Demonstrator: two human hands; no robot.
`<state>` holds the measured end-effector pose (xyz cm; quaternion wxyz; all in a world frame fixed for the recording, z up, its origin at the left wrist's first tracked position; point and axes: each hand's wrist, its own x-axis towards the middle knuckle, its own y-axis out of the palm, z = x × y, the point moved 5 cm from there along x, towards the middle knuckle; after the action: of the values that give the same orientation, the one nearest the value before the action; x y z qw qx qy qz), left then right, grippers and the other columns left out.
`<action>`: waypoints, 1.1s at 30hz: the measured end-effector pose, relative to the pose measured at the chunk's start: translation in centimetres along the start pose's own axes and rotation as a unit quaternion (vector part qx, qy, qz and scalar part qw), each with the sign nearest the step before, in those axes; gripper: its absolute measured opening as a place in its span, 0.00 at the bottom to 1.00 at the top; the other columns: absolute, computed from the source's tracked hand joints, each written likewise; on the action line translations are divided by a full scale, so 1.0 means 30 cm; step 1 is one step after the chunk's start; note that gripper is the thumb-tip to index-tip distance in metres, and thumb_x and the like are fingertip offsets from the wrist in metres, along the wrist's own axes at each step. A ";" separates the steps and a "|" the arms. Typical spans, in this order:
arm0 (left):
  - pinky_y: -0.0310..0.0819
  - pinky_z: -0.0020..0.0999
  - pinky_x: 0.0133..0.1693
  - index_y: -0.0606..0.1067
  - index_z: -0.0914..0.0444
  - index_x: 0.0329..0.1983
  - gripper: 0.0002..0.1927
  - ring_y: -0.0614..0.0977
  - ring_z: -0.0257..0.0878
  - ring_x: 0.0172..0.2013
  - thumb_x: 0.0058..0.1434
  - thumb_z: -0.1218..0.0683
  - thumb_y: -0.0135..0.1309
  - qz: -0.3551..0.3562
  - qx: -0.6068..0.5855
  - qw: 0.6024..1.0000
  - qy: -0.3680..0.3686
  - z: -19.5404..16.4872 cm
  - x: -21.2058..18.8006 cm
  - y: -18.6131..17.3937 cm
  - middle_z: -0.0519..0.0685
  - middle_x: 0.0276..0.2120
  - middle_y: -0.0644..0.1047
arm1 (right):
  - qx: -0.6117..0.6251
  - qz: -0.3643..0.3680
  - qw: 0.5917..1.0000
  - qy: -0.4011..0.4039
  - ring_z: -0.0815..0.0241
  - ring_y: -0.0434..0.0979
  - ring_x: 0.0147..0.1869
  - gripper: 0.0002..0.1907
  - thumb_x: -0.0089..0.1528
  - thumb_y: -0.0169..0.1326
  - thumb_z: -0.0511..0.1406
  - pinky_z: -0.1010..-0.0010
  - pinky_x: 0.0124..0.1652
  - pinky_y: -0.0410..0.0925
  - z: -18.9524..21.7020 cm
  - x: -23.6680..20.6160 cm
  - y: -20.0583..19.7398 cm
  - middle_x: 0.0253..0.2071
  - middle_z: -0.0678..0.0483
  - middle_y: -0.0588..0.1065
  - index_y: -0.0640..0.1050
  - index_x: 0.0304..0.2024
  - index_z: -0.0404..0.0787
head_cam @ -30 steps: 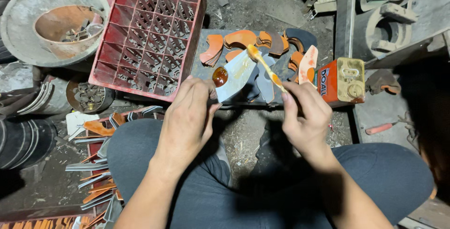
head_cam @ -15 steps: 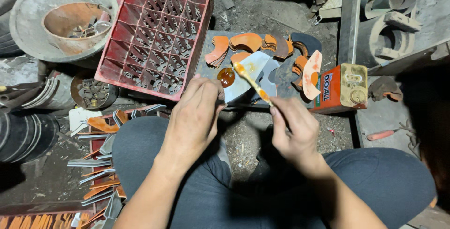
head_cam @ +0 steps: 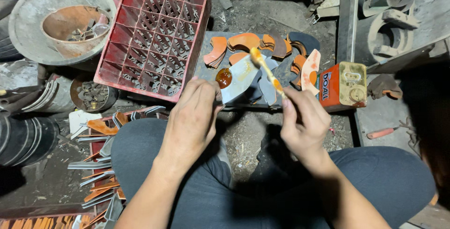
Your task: The person sits on the floor and uses a toothbrush to apply a brown adhesive from a small container onto curved metal parts. They handle the parts one at a time, applying the adhesive to both sides before placing them back on the work surface.
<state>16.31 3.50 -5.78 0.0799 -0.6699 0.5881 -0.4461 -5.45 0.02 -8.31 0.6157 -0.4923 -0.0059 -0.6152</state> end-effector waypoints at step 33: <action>0.71 0.50 0.50 0.67 0.69 0.49 0.20 0.76 0.59 0.49 0.55 0.68 0.60 -0.023 0.011 0.999 -0.047 -0.003 0.007 0.006 0.60 0.43 0.74 | -0.012 0.048 0.997 -0.062 0.49 0.77 0.34 0.09 0.62 0.56 0.24 0.64 0.36 0.70 0.003 0.005 -0.054 0.33 0.45 0.75 0.79 0.46 0.31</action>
<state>16.10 3.30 -5.73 0.1041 -0.7025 0.5633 -0.4222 -6.59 0.34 -7.21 0.6372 -0.5364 -0.0124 -0.5533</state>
